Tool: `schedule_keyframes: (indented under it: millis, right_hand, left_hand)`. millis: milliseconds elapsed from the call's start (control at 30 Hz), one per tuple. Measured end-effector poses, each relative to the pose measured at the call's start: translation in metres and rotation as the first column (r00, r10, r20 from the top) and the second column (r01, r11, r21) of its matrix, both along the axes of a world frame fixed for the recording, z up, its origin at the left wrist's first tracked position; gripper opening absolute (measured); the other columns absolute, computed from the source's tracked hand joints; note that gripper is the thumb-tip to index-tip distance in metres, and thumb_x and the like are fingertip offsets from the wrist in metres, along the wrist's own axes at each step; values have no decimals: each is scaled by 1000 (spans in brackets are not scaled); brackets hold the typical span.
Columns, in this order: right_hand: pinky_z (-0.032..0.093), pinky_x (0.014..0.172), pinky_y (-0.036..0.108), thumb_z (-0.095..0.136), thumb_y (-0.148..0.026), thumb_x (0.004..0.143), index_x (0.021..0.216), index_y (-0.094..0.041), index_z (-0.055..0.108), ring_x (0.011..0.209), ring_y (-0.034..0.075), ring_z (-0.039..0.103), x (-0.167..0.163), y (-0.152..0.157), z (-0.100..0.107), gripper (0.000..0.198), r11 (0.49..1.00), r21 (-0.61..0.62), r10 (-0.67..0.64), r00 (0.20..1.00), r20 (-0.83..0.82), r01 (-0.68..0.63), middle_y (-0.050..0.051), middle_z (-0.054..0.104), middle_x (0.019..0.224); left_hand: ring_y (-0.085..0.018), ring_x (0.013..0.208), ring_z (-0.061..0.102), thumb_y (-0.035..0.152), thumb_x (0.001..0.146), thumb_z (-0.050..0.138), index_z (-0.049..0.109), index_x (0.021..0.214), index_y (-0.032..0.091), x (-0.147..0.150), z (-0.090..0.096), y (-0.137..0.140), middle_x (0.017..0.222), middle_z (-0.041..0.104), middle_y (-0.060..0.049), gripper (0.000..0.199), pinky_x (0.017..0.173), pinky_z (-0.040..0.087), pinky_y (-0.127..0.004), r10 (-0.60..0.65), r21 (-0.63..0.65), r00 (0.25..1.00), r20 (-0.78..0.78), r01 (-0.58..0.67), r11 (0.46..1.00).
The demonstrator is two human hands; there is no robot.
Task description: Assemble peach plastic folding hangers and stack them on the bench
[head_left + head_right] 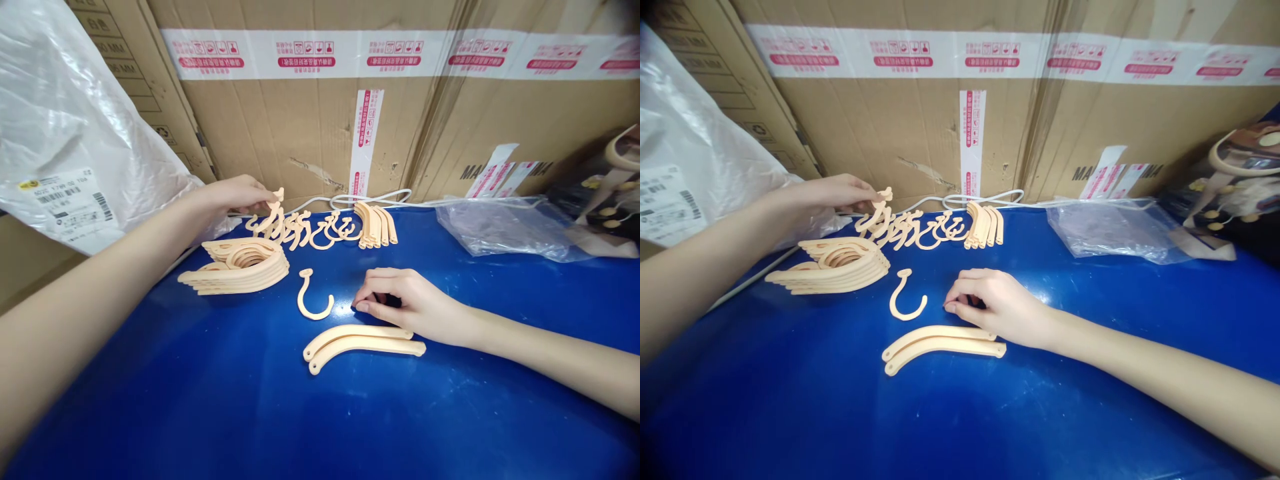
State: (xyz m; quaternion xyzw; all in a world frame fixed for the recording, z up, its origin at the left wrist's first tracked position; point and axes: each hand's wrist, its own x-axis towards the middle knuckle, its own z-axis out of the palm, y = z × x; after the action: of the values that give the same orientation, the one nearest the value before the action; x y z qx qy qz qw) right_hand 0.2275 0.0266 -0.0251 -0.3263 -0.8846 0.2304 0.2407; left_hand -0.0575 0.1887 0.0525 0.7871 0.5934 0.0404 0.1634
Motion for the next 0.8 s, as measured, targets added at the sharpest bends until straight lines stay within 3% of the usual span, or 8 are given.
schedule_keyframes:
  millis: [200, 300, 367, 467, 567, 633, 800]
  right_hand:
    - [41, 59, 24, 54, -29, 92, 86, -18, 65, 64, 10, 51, 1, -2, 1, 17, 990, -140, -37, 998, -54, 30, 0, 61, 76]
    - [42, 59, 24, 55, -36, 91, 100, -20, 62, 66, 11, 52, 3, 0, 1, 20, 955, -278, -148, 978, -146, 103, -1, 59, 76]
    - [44, 61, 24, 54, -40, 91, 114, -21, 54, 66, 11, 52, 4, 3, 0, 30, 920, -362, -261, 923, -281, 150, -1, 58, 77]
    - [46, 53, 24, 49, -46, 92, 119, -21, 44, 62, 11, 53, 4, 8, -1, 38, 850, -509, -399, 798, -451, 137, 0, 58, 81]
    - [46, 48, 23, 50, -50, 90, 114, -21, 44, 62, 12, 56, 4, 11, -1, 38, 805, -589, -436, 747, -502, 74, 1, 59, 80]
    - [46, 48, 22, 56, -47, 87, 108, -20, 47, 58, 11, 55, 4, 11, 0, 35, 799, -597, -433, 753, -496, 66, -1, 60, 74]
    - [43, 43, 21, 68, -41, 80, 95, -20, 51, 46, 7, 49, 6, 12, -2, 32, 789, -608, -452, 754, -477, 88, -5, 58, 63]
  left_hand:
    - [-11, 56, 45, 48, 81, 50, 58, 93, 13, 19, 12, -20, 74, 56, -4, 37, 55, 35, -25, 14, 137, 975, 220, -45, 989]
    - [-9, 57, 45, 43, 84, 51, 58, 98, 14, 41, 14, -36, 70, 54, -1, 32, 56, 34, -23, -52, 138, 961, 271, 15, 990]
    - [-9, 59, 45, 37, 85, 53, 59, 95, 15, 58, 12, -50, 73, 55, -1, 26, 58, 34, -22, -198, 101, 936, 291, 175, 979]
    - [-11, 62, 47, 35, 87, 51, 59, 91, 16, 82, 6, -73, 73, 56, 0, 21, 57, 33, -22, -454, 79, 850, 266, 451, 889]
    - [-12, 67, 51, 32, 90, 46, 61, 85, 18, 98, -1, -92, 76, 58, 0, 21, 58, 33, -23, -590, 118, 775, 226, 579, 807]
    - [-13, 69, 53, 29, 90, 47, 61, 84, 18, 105, -6, -100, 77, 60, 1, 20, 60, 34, -23, -606, 90, 753, 257, 606, 790]
    - [-13, 71, 54, 27, 91, 48, 59, 94, 17, 110, -23, -111, 80, 63, 0, 15, 62, 35, -24, -509, 32, 777, 371, 537, 843]
